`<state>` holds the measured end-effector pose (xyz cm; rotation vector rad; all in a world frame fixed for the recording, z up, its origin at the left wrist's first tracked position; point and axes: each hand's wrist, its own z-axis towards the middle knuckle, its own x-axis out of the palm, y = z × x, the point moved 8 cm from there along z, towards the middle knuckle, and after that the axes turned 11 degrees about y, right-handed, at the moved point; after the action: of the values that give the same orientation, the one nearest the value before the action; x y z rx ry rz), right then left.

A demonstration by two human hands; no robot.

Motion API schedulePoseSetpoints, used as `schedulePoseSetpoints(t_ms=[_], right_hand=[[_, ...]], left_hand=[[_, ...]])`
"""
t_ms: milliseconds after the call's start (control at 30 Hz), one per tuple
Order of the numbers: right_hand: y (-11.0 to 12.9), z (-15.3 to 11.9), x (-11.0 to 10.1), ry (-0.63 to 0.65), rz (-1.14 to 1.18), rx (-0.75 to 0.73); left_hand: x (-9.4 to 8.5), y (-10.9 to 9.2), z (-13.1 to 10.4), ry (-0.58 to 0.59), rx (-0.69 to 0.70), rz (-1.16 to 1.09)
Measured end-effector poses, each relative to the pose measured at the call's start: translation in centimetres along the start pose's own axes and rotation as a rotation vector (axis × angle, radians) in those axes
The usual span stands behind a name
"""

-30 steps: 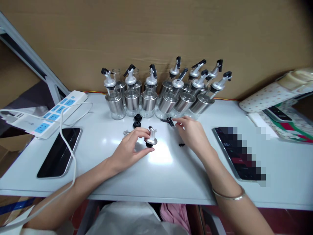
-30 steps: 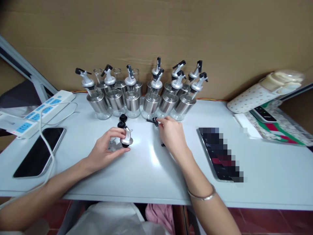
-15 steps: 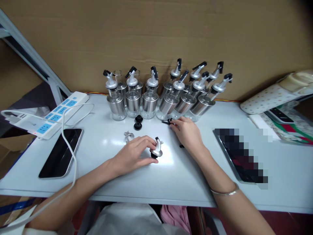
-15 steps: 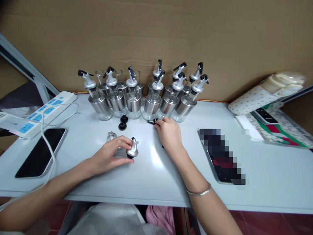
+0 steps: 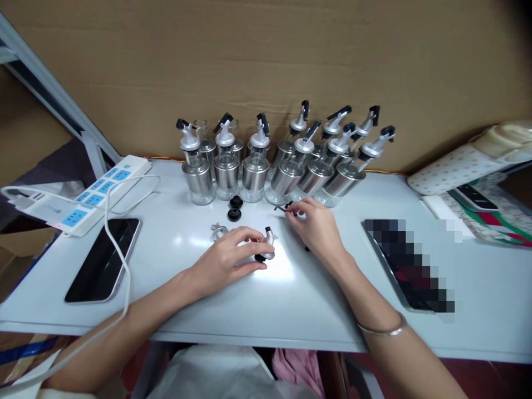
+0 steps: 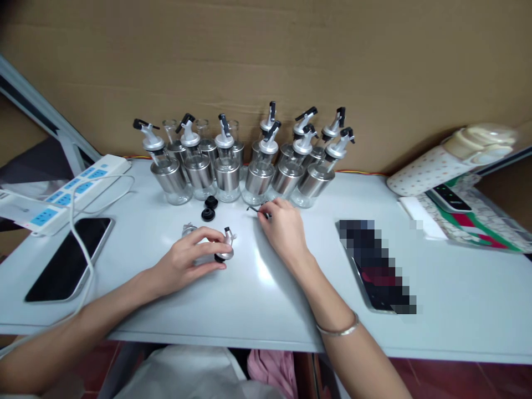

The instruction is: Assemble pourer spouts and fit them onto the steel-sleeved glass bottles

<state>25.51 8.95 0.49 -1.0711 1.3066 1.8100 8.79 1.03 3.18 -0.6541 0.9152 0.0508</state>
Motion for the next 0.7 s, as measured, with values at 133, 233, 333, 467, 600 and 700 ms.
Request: schedulePoseSetpoints(t_ms=[133, 233, 333, 467, 600, 700], right_hand=[[1.4, -1.0, -1.8, -0.162, 0.324, -0.050], [3.2, -1.9, -2.4, -0.218, 0.363, -0.135], [4.6, -2.7, -2.1, -0.218, 0.377, -0.215], [5.7, -3.3, -1.8, -0.218, 0.381, -0.309], [6.0, -3.4, -1.6, -0.194, 0.361, -0.333], [6.1, -3.4, -1.7, -0.198, 0.352, -0.344]], left_hand=[[-0.5, 0.7, -0.3, -0.079, -0.066, -0.021], [-0.8, 1.2, -0.5, -0.128, -0.122, -0.032], [-0.8, 1.5, -0.4, -0.114, -0.145, -0.043], [-0.5, 1.4, -0.4, -0.089, -0.136, -0.052], [-0.6, 1.3, -0.4, -0.099, -0.128, -0.033], [-0.7, 1.2, -0.4, -0.102, -0.124, -0.026]])
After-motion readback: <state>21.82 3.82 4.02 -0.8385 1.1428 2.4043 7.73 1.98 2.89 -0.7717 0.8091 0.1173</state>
